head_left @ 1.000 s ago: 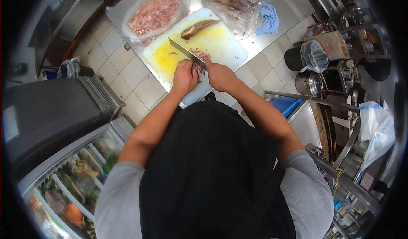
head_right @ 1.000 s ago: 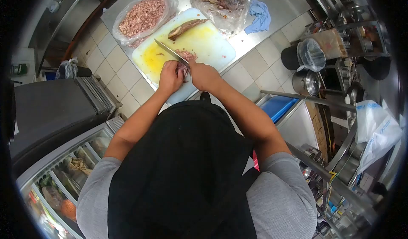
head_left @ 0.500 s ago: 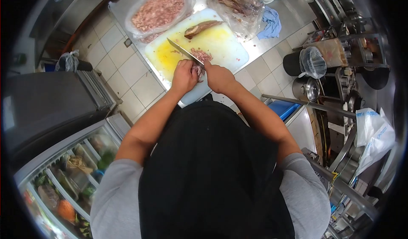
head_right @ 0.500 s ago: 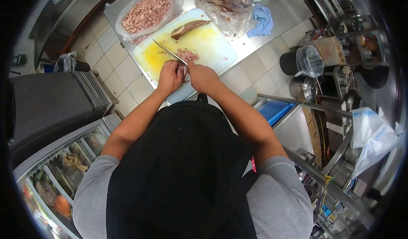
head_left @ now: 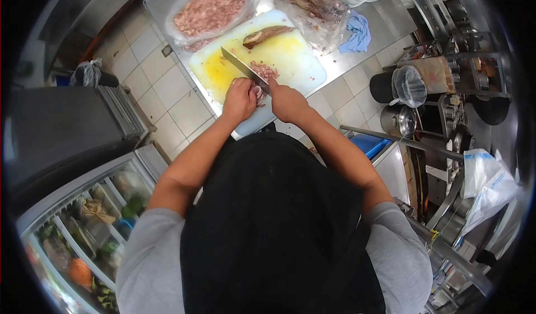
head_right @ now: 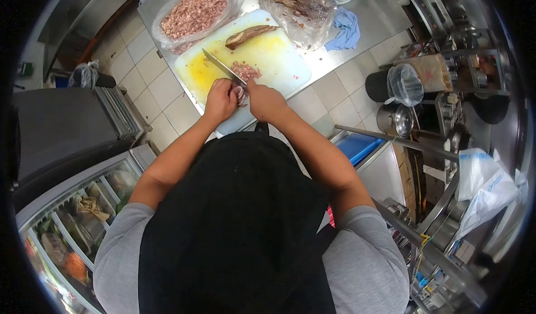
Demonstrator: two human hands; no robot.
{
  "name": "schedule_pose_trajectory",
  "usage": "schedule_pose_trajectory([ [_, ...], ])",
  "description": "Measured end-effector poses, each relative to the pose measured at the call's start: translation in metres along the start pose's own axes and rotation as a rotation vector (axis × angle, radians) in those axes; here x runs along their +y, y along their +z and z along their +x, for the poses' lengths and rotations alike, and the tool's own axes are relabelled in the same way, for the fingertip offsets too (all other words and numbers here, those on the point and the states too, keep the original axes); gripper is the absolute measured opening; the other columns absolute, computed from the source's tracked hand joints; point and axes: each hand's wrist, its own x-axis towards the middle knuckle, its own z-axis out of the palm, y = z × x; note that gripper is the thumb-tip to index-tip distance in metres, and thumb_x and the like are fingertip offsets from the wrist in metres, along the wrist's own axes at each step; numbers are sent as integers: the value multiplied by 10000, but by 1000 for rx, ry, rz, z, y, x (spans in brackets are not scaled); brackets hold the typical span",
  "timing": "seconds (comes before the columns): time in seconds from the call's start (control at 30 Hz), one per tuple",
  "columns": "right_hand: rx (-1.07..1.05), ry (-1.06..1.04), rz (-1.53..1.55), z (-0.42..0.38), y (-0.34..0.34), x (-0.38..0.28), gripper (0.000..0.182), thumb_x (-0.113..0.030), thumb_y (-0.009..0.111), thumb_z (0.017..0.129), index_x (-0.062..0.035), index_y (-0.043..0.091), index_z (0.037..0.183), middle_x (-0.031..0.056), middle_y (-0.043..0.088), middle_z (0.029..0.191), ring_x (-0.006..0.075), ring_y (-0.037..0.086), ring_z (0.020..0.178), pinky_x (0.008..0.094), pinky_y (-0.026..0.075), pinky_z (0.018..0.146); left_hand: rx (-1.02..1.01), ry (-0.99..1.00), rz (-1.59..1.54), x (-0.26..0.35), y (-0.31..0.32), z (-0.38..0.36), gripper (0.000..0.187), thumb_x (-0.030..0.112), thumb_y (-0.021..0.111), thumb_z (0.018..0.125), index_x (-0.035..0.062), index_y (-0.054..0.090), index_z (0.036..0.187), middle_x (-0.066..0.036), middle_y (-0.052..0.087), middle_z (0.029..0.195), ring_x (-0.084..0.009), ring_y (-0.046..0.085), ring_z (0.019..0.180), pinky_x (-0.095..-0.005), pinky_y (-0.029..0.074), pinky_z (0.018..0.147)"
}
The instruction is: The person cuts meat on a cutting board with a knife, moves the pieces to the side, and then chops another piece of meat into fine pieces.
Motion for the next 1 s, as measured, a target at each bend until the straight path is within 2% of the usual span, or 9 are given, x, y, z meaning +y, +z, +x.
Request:
schedule_pose_trajectory([
  [0.1, -22, -4, -30, -12, -16, -2, 315, -28, 514, 953, 5, 501, 1265, 301, 734, 997, 497, 724, 936, 591, 563, 818, 96, 45, -31, 9, -7, -1, 322, 104, 731, 820, -21, 629, 1099, -242, 605, 1024, -450, 576, 1008, -534, 493, 918],
  [0.2, -101, 18, -76, -52, -44, -7, 302, -30, 544, 933, 6, 513, 1231, 294, 741, 1033, 479, 737, 976, 574, 575, 867, 20, 33, 83, 21, -14, -6, 417, 128, 801, 766, -26, 629, 1113, -235, 615, 1072, -445, 577, 1051, -509, 498, 931],
  [0.3, -168, 60, -89, -80, -58, -8, 323, -26, 548, 929, 8, 513, 1248, 304, 739, 1047, 479, 736, 982, 577, 575, 868, -16, -5, 95, 13, -8, -4, 400, 132, 762, 781, -16, 640, 1132, -232, 618, 1093, -442, 572, 1069, -519, 500, 948],
  [0.43, -187, 73, -87, -53, -20, 5, 320, -23, 544, 931, 12, 513, 1247, 305, 739, 1037, 477, 739, 974, 577, 578, 853, -44, 24, 72, 7, -7, -5, 404, 106, 751, 782, -20, 649, 1152, -225, 631, 1093, -431, 588, 1069, -510, 510, 942],
  [0.6, -45, -14, 5, 0, -8, -7, 293, -42, 503, 963, 15, 501, 1250, 321, 730, 998, 495, 729, 941, 594, 564, 829, 11, 56, 14, 14, -15, -8, 355, 82, 746, 786, -19, 642, 1110, -222, 627, 1041, -436, 593, 1011, -510, 511, 910],
  [0.63, -32, -16, 7, -2, -16, -9, 293, -42, 503, 963, 15, 501, 1250, 321, 730, 998, 495, 729, 941, 594, 564, 829, 95, 90, -32, 15, -17, -4, 319, 71, 748, 787, -19, 638, 1073, -223, 624, 1006, -439, 596, 980, -507, 509, 891],
  [0.8, -148, 28, -84, -64, -53, -13, 302, -54, 532, 953, 23, 513, 1245, 296, 746, 1004, 478, 742, 974, 580, 575, 863, 39, 14, 50, 5, -12, -6, 246, 37, 676, 823, -20, 656, 1062, -221, 622, 1028, -439, 591, 1002, -519, 516, 902],
  [0.93, -213, 67, -64, -55, -22, -2, 313, -37, 510, 955, 8, 497, 1264, 307, 733, 1031, 500, 719, 984, 597, 556, 857, -4, 18, 67, -2, -9, -6, 199, 16, 646, 832, -23, 666, 1026, -226, 617, 1015, -441, 590, 995, -521, 516, 902],
  [1.0, -92, 35, 2, -25, -2, -5, 325, -23, 511, 945, 8, 495, 1268, 304, 733, 1038, 498, 720, 984, 594, 555, 862, -13, 15, 61, -5, -6, -10, 213, 22, 647, 831, -25, 664, 1038, -228, 618, 1019, -442, 590, 996, -523, 516, 902],
])
